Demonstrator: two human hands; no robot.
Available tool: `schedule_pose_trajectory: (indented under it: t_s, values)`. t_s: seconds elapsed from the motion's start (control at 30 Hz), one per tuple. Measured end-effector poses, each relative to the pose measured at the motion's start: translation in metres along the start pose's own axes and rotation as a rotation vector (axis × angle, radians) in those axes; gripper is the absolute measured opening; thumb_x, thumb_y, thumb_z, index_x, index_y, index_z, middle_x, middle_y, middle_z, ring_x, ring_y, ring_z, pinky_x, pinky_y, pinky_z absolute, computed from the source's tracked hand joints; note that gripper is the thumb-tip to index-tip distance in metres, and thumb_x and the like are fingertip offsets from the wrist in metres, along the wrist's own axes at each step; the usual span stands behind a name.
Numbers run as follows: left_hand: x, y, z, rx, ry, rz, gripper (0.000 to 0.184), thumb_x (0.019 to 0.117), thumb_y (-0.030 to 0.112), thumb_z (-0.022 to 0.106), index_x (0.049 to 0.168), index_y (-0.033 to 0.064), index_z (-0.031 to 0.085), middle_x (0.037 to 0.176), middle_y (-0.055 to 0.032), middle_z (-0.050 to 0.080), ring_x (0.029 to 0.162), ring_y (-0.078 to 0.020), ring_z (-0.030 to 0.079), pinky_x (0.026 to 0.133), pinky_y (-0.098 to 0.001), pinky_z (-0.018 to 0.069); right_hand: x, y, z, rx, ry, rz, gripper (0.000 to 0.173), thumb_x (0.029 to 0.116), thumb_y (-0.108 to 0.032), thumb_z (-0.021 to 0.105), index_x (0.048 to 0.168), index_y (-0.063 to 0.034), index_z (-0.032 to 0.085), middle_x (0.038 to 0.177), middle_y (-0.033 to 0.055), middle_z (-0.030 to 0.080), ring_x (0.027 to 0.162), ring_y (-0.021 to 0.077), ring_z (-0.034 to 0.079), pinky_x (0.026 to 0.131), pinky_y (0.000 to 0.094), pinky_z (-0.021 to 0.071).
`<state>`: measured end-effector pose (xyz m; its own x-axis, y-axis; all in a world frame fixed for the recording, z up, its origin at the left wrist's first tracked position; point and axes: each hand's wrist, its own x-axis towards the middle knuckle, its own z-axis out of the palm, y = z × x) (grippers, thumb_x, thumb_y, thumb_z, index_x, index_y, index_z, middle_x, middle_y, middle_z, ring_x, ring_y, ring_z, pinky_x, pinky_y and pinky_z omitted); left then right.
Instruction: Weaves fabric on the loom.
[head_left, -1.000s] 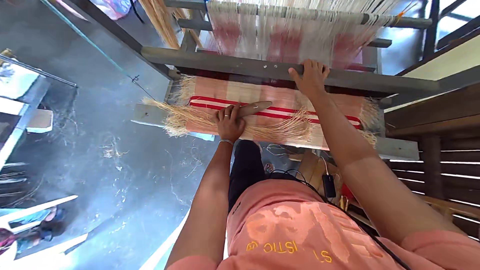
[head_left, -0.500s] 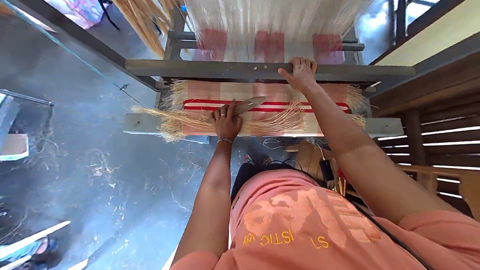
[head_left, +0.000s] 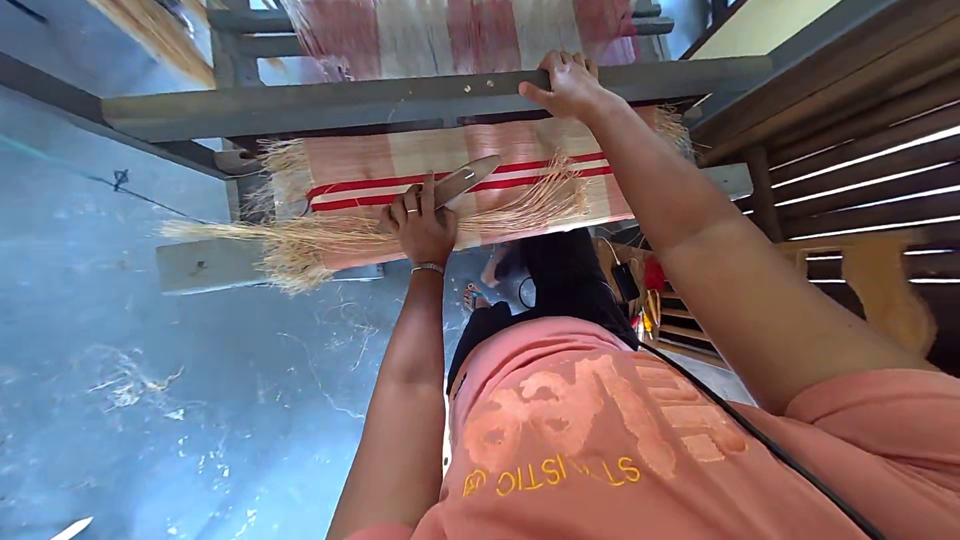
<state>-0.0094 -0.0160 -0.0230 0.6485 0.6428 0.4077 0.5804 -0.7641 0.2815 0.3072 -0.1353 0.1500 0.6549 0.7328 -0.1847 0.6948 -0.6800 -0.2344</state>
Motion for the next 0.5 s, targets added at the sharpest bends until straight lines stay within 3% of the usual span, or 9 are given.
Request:
schedule_pose_trajectory:
  t_s: [0.2,0.4,0.5]
  values:
    - [0.001,0.004,-0.003,-0.027,-0.011,-0.022,0.058,0.0955,0.041,0.051,0.153,0.0369,0.046,0.139,-0.0033,0.060,0.132,-0.0285,0.051,0.115,-0.0587,0.0252,0.000,0.003,0.005,-0.007,0.061,-0.017,0.080,0.0960,-0.075,0.043,0.140,-0.0090,0.055,0.143,0.0175,0.056,0.139,0.0379,0.046,0.115,0.0636,0.0299]
    - [0.004,0.006,-0.007,-0.017,-0.006,-0.024,0.058,0.0960,0.042,0.052,0.153,0.0326,0.047,0.138,-0.0079,0.060,0.130,-0.0324,0.052,0.112,-0.0632,0.0280,0.005,0.017,0.023,0.037,0.225,-0.105,0.081,0.0947,-0.079,0.039,0.134,-0.0108,0.059,0.131,0.0133,0.062,0.130,0.0329,0.053,0.116,0.0617,0.0249]
    - [0.002,0.008,-0.006,-0.014,-0.004,-0.024,0.059,0.0970,0.045,0.052,0.155,0.0335,0.044,0.139,-0.0077,0.059,0.130,-0.0327,0.051,0.111,-0.0625,0.0273,0.024,0.021,0.021,0.055,0.211,-0.100,0.083,0.0938,-0.080,0.040,0.137,-0.0118,0.058,0.138,0.0126,0.061,0.135,0.0309,0.050,0.120,0.0616,0.0201]
